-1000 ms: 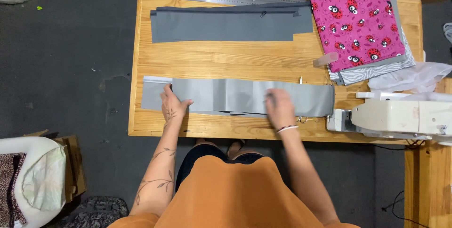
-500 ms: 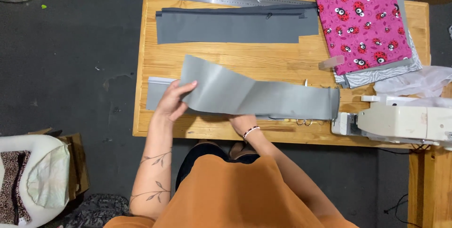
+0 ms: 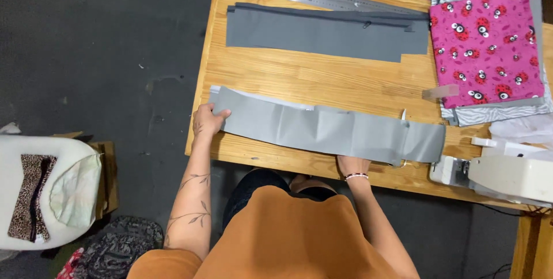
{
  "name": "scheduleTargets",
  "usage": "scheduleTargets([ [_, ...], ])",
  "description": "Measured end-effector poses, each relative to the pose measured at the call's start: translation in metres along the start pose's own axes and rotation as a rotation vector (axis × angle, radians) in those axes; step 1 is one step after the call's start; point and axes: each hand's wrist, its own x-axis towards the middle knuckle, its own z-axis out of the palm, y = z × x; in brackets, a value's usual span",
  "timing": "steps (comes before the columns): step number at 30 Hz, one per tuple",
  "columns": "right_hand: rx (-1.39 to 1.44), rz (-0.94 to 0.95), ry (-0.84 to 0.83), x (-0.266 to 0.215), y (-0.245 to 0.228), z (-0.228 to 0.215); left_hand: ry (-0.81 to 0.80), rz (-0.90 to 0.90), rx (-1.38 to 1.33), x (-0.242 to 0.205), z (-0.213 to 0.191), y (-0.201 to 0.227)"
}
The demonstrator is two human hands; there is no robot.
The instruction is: The person folds a long piece of gray fabric on a wooden table, aligns the edges, and uses scissors to trim the ends. They then unfold the fabric, smooth it out, and trim the other end before folding it again.
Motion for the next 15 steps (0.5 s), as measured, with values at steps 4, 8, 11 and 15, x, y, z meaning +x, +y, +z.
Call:
scheduleTargets([
  [4,0.108,0.173,-0.004,0.006,-0.01,-0.015,0.062,-0.017,-0.064,0.018,-0.001,-0.02],
  [8,0.212,0.358,-0.022,0.005,-0.021,-0.029,0.085,-0.002,-0.053,0.005,-0.007,-0.017],
  [11,0.216,0.41,-0.145,-0.015,-0.068,-0.112,0.069,0.018,-0.007,0.013,-0.005,-0.017],
  [15,0.314,0.45,-0.231,-0.038,-0.098,-0.125,0.053,-0.004,0.016,0.017,-0.006,-0.014],
])
